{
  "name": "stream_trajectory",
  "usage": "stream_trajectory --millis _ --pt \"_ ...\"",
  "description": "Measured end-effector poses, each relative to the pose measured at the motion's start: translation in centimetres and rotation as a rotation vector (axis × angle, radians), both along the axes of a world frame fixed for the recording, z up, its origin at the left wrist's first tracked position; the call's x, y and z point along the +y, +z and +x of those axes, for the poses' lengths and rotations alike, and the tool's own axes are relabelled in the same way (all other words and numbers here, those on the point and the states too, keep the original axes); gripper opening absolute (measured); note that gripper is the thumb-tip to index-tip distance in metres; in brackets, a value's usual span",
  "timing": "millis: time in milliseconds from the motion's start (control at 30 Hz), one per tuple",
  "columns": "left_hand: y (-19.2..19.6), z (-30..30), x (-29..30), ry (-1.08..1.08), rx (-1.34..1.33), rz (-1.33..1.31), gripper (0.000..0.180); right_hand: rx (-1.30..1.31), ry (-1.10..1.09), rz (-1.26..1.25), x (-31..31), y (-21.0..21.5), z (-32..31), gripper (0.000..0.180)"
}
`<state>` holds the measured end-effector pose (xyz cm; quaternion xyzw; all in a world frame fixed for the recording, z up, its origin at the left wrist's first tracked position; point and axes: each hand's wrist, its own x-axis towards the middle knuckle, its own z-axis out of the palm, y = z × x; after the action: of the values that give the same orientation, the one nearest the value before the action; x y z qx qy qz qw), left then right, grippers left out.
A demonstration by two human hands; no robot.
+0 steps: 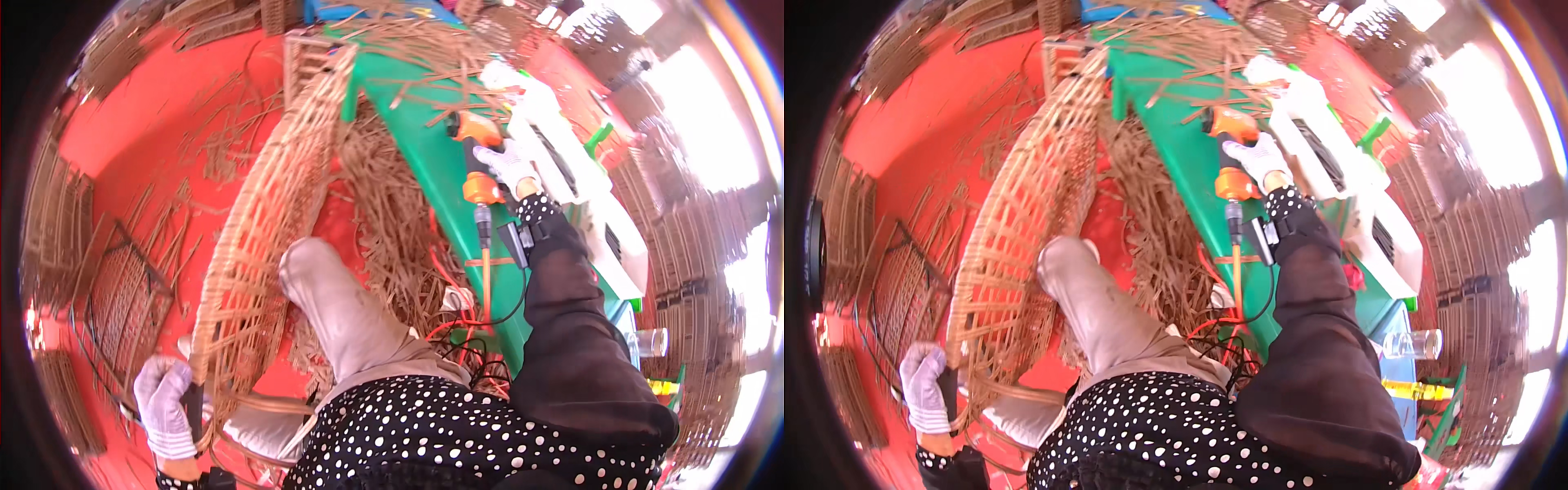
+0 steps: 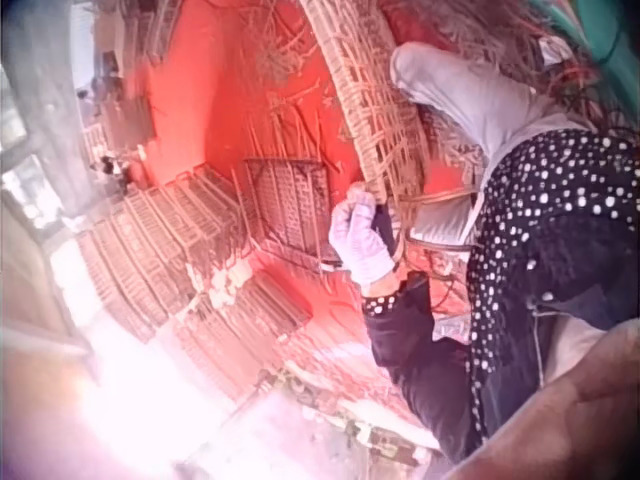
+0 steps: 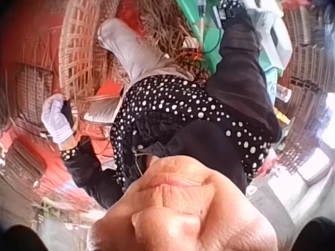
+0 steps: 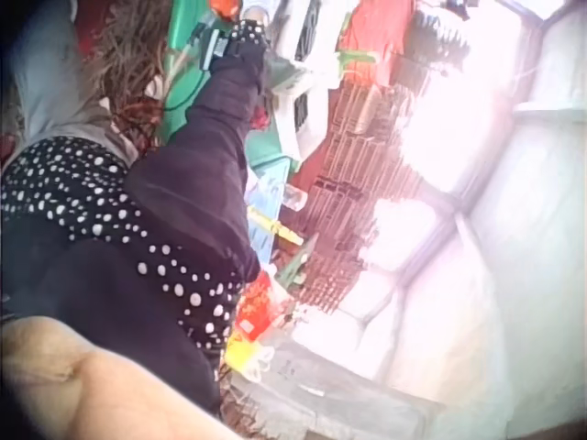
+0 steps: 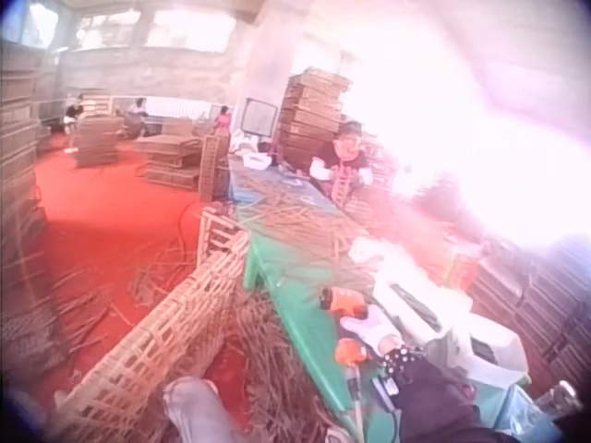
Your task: Weaving rattan material around a furniture frame and securing it with a pneumatic nailer.
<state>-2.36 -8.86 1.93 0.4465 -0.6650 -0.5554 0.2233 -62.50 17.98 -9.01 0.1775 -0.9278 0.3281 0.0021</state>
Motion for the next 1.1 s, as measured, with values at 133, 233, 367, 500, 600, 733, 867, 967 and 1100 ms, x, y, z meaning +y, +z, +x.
stream_trajectory --millis 133,233,367,500,600,733,867,967,1100 --pt "1.5 -2.0 1.7 -0.281 -0.109 -0.549 0.008 -0.158 0.415 0.01 -4.5 4.1 5.6 0.041" --pt "0.7 -2.5 1.5 -0.452 0.074 -0.928 0.008 0.085 0.121 0.267 -0.1 -0.7 -4.7 0.064" --pt "1.7 -1.6 2.8 -0.014 0.049 0.23 0.011 -0.153 -0.007 0.299 -4.6 -2.7 -4.3 0.098" --pt "1.2 -0.8 2.1 0.006 0.051 0.206 0.011 -0.326 0.227 0.069 -4.4 -0.4 -3.1 0.023" --pt "1.6 -1.0 1.5 -0.027 0.074 0.196 0.01 -0.489 0.376 -0.206 -3.0 7.3 3.5 0.035" --pt "1.4 -1.3 -0.3 -0.017 0.163 0.24 0.009 -0.491 0.573 -0.547 -2.5 13.7 13.0 0.043" --pt "0.9 0.0 -3.0 0.0 0.166 0.234 0.01 -0.579 0.789 -0.464 -5.4 13.4 22.0 0.046" --pt "0.9 0.9 -4.5 -0.034 0.168 0.162 0.011 -0.375 0.815 -0.381 -7.4 10.4 27.7 0.036" --pt "1.2 0.0 -5.0 -0.016 0.22 0.216 0.011 0.06 1.242 -0.149 -9.3 5.2 31.6 0.05"
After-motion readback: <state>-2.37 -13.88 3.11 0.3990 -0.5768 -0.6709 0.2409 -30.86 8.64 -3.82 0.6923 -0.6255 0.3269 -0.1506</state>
